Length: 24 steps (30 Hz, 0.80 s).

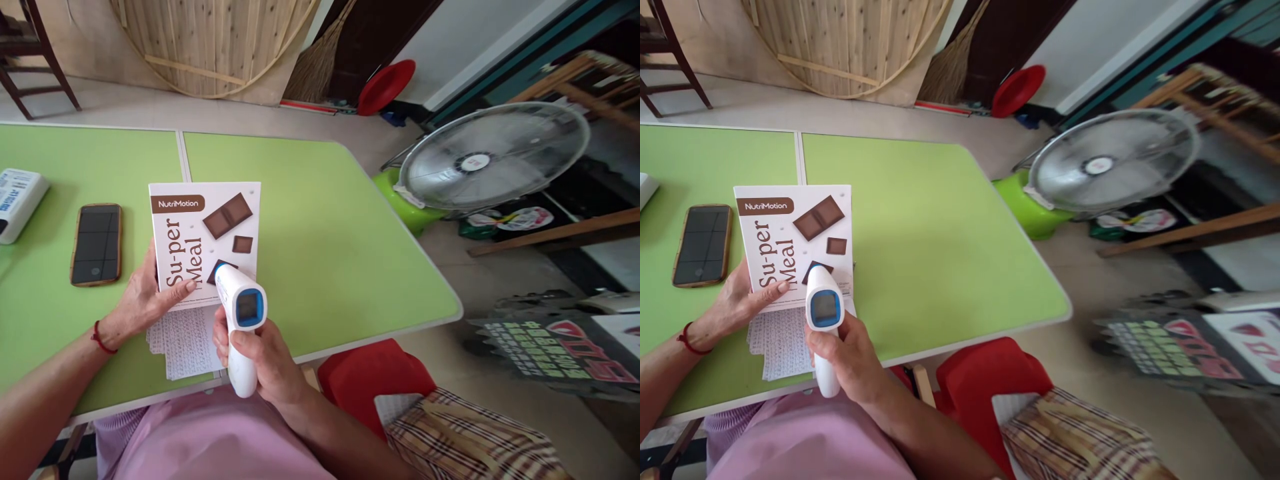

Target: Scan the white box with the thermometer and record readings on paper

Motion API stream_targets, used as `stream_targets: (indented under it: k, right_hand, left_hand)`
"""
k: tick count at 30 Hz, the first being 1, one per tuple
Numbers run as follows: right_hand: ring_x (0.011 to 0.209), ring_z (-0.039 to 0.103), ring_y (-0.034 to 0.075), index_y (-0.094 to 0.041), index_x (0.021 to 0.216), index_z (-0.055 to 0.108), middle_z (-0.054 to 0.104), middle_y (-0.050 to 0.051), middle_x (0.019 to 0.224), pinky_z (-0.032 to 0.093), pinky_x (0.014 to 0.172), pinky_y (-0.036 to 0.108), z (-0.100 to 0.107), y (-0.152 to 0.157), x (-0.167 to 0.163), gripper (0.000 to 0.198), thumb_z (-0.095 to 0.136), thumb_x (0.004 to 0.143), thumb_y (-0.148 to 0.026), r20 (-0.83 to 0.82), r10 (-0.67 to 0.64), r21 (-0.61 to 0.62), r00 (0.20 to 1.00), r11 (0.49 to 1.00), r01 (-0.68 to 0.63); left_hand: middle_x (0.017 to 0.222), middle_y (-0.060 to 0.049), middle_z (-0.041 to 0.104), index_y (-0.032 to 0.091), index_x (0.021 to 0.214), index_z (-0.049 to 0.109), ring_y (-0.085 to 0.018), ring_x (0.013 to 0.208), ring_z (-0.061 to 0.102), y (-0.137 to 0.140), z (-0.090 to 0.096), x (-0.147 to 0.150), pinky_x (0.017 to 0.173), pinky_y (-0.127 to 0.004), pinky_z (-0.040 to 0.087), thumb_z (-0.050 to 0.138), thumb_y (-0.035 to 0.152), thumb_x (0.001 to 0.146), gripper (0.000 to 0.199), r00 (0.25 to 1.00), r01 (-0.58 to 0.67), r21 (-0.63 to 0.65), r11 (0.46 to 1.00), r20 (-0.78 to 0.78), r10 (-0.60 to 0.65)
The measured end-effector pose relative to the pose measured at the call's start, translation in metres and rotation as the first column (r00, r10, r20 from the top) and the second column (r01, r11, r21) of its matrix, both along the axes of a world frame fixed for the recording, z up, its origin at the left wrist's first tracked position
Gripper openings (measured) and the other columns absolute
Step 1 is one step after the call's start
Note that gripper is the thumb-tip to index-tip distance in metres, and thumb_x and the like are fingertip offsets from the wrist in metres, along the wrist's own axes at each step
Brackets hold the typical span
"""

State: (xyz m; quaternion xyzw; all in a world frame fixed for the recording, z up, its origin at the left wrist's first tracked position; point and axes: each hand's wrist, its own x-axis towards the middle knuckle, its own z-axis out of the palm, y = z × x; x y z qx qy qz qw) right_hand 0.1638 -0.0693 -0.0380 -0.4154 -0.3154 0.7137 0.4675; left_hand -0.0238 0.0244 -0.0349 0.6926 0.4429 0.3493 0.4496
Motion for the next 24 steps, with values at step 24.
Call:
stream_targets:
  k: [24]
  right_hand:
    - [0.056, 0.047, 0.011, -0.021, 0.078, 0.058, 0.054, -0.003, 0.065, 0.038, 0.055, 0.026, -0.009, -0.006, -0.004, 0.036, 0.074, 0.073, -0.053, -0.003, -0.035, 0.023, 0.999, 0.999, 0.035]
  left_hand:
    - [0.121, -0.015, 0.059, 0.017, 0.125, 0.040, -0.034, 0.108, 0.059, 0.006, -0.003, -0.003, 0.088, -0.056, 0.052, 0.073, 0.055, 0.075, 0.071, 0.999, -0.048, -0.088, 0.995, -0.013, 0.047]
